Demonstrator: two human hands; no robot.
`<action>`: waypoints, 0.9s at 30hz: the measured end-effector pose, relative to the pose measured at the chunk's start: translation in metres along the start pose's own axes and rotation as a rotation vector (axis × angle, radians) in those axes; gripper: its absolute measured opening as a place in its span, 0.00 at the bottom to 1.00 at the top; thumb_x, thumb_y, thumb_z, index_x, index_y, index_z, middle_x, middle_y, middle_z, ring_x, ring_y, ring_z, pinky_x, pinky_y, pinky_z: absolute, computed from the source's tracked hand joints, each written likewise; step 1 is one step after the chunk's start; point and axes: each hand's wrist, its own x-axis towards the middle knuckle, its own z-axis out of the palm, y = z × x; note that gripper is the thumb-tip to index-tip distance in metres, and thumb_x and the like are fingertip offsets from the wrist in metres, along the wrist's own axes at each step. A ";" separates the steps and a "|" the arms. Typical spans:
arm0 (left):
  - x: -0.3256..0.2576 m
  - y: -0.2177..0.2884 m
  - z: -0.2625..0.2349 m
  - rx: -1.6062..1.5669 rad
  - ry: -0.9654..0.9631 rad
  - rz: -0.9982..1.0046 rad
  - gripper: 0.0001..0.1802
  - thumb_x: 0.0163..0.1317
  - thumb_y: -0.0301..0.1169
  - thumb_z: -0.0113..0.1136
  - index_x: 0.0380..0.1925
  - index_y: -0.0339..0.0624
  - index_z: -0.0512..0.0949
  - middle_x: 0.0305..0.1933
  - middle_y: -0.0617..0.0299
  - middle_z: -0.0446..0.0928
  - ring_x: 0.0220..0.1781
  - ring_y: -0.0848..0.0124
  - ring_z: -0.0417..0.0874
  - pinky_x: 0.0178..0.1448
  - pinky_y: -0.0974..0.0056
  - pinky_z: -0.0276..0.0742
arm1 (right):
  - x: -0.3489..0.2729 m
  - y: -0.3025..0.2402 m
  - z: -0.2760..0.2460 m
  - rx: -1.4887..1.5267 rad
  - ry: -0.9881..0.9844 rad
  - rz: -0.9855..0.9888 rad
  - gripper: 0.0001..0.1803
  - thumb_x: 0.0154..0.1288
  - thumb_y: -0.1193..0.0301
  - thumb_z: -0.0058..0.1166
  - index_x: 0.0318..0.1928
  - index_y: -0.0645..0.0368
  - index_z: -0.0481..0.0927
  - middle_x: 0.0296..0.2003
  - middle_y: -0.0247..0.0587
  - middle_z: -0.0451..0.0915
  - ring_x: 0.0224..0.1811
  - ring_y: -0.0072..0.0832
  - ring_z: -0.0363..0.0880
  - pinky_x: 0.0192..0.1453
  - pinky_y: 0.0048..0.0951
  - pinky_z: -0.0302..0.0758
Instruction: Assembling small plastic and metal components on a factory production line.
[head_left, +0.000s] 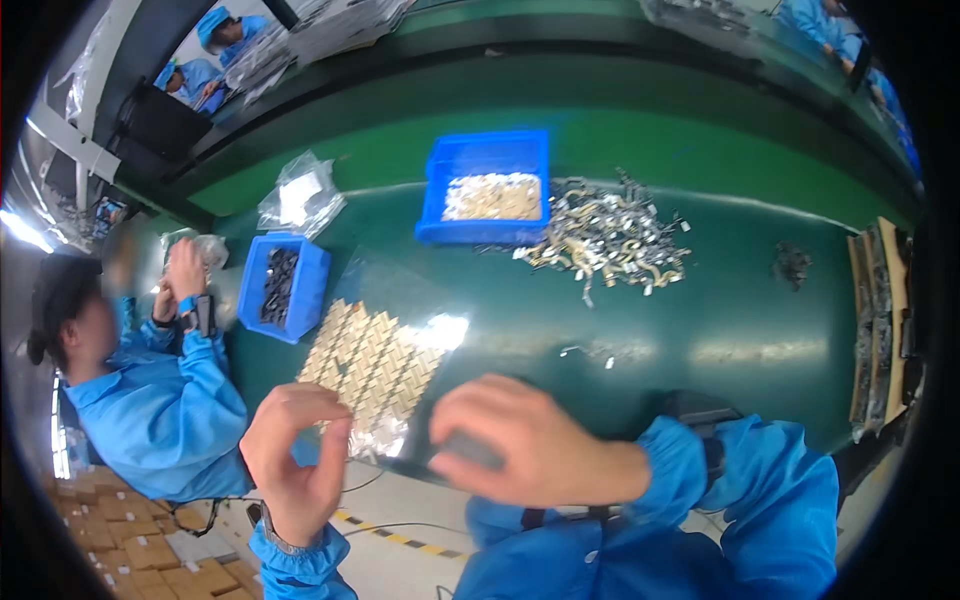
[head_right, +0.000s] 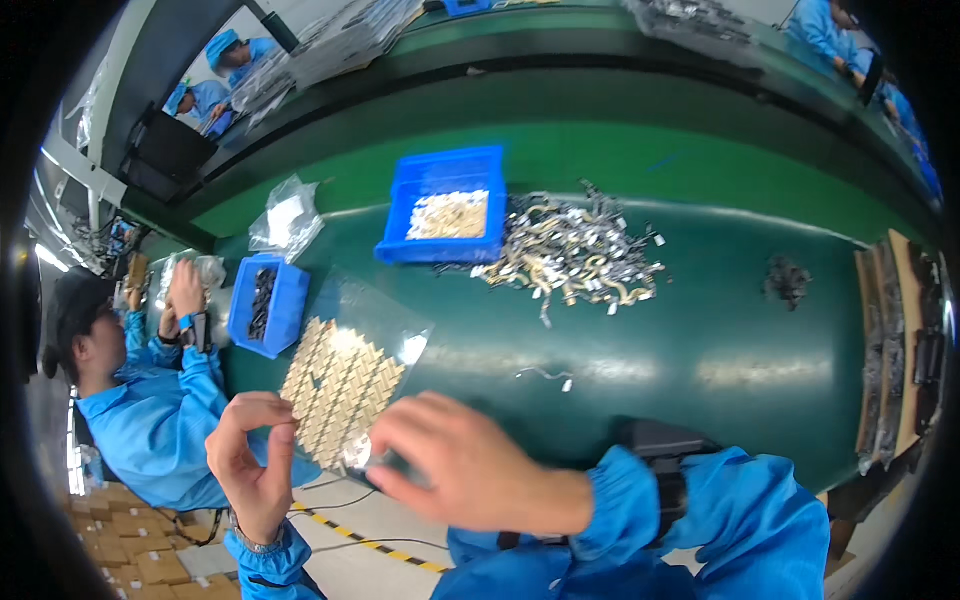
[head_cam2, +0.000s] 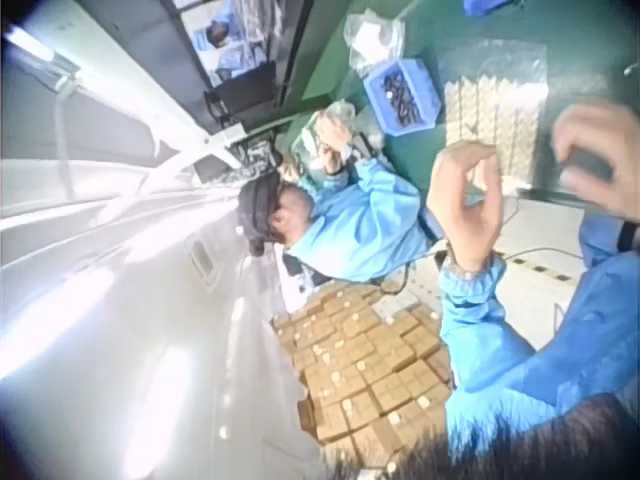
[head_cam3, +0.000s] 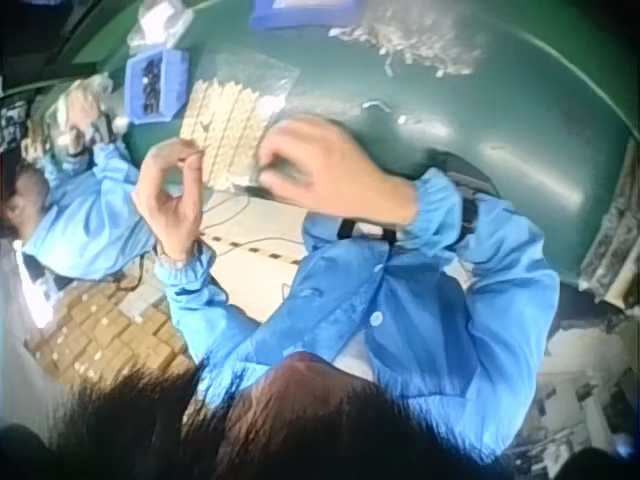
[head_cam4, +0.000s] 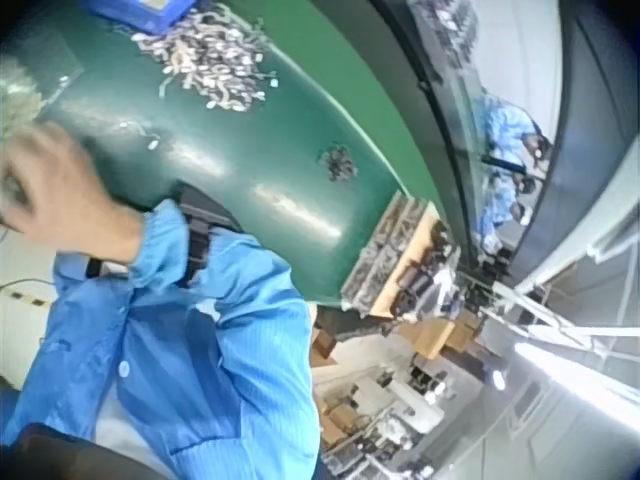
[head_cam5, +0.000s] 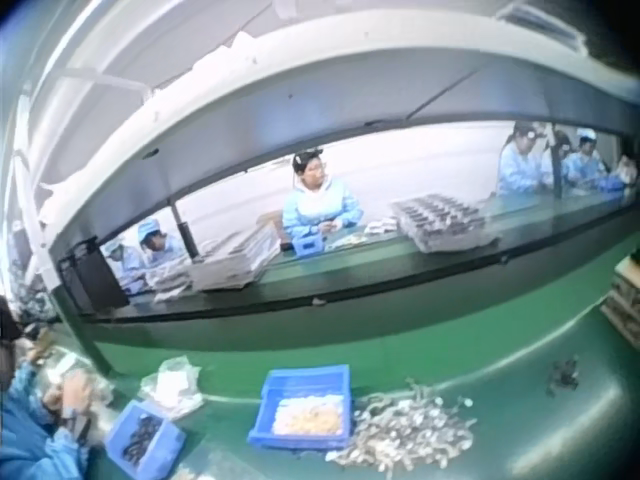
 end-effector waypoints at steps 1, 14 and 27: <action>0.016 0.013 0.011 -0.037 -0.055 0.103 0.06 0.55 0.15 0.64 0.32 0.35 0.81 0.33 0.53 0.84 0.39 0.59 0.87 0.45 0.60 0.79 | 0.000 -0.009 -0.027 0.132 -0.011 0.174 0.09 0.70 0.66 0.60 0.40 0.60 0.79 0.34 0.41 0.81 0.36 0.34 0.80 0.41 0.34 0.76; 0.076 0.070 0.213 -0.118 0.092 0.582 0.12 0.49 0.24 0.66 0.37 0.41 0.86 0.43 0.61 0.86 0.38 0.68 0.89 0.30 0.68 0.76 | -0.066 0.042 -0.170 0.333 0.377 0.390 0.11 0.80 0.66 0.51 0.46 0.63 0.79 0.40 0.33 0.80 0.42 0.16 0.75 0.47 0.22 0.73; 0.079 0.076 0.215 -0.215 -0.049 0.573 0.11 0.48 0.20 0.74 0.33 0.42 0.85 0.40 0.60 0.87 0.37 0.64 0.90 0.29 0.67 0.75 | -0.078 0.043 -0.168 0.486 0.390 0.509 0.07 0.73 0.77 0.59 0.47 0.66 0.79 0.39 0.31 0.81 0.41 0.15 0.78 0.47 0.21 0.76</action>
